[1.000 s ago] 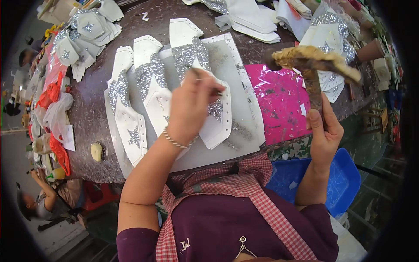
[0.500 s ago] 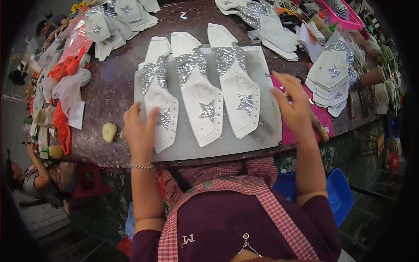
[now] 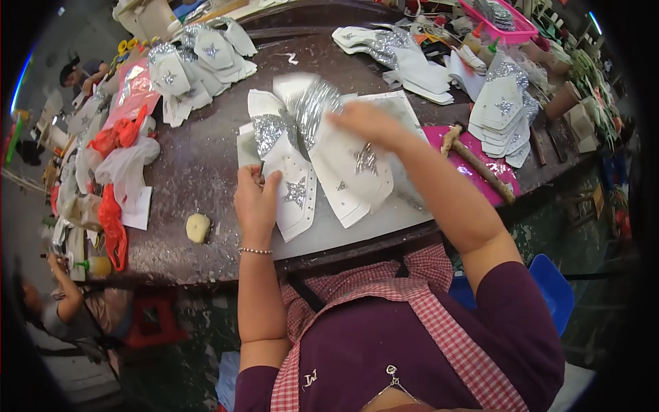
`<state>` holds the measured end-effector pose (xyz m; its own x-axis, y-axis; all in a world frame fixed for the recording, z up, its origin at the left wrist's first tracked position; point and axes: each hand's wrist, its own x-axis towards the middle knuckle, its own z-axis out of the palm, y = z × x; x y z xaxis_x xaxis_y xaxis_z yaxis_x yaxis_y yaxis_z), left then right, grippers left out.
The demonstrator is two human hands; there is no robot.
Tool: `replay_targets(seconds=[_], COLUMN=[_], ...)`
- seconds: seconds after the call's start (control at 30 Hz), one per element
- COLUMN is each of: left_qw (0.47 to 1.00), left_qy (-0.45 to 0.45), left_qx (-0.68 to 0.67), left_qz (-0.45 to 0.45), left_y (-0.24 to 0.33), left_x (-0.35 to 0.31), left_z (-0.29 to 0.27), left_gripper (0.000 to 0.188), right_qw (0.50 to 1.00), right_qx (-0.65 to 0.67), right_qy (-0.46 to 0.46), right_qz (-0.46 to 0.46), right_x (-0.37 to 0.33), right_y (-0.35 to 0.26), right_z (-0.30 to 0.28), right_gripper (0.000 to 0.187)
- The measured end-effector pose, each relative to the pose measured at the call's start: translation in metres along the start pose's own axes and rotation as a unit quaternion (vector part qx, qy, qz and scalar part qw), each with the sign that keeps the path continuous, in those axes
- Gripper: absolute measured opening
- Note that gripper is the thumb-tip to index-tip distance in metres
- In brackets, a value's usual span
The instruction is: The person uses a hammer and a metal punch to drive fasteners into white shoe uppers decorated with silver glitter. They work on a stack of shoe parts, repeatedly positioning the punch and striking it to secure the components.
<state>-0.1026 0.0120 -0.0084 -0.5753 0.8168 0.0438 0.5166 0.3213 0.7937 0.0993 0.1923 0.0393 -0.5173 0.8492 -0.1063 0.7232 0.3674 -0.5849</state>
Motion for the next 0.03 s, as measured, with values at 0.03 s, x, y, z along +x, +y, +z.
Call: replay_targets(seconds=[0.03], left_qw=[1.0], left_qy=[-0.008], left_qx=[-0.025], left_qz=[-0.007], left_y=[-0.0095], left_x=[0.0029], left_z=[0.0004], left_gripper=[0.051], right_qw=[1.0], right_qx=[0.001], right_qy=[0.007], right_qz=[-0.002], right_x=[0.0005], right_y=[-0.0036], right_z=[-0.0036], right_gripper=[0.066])
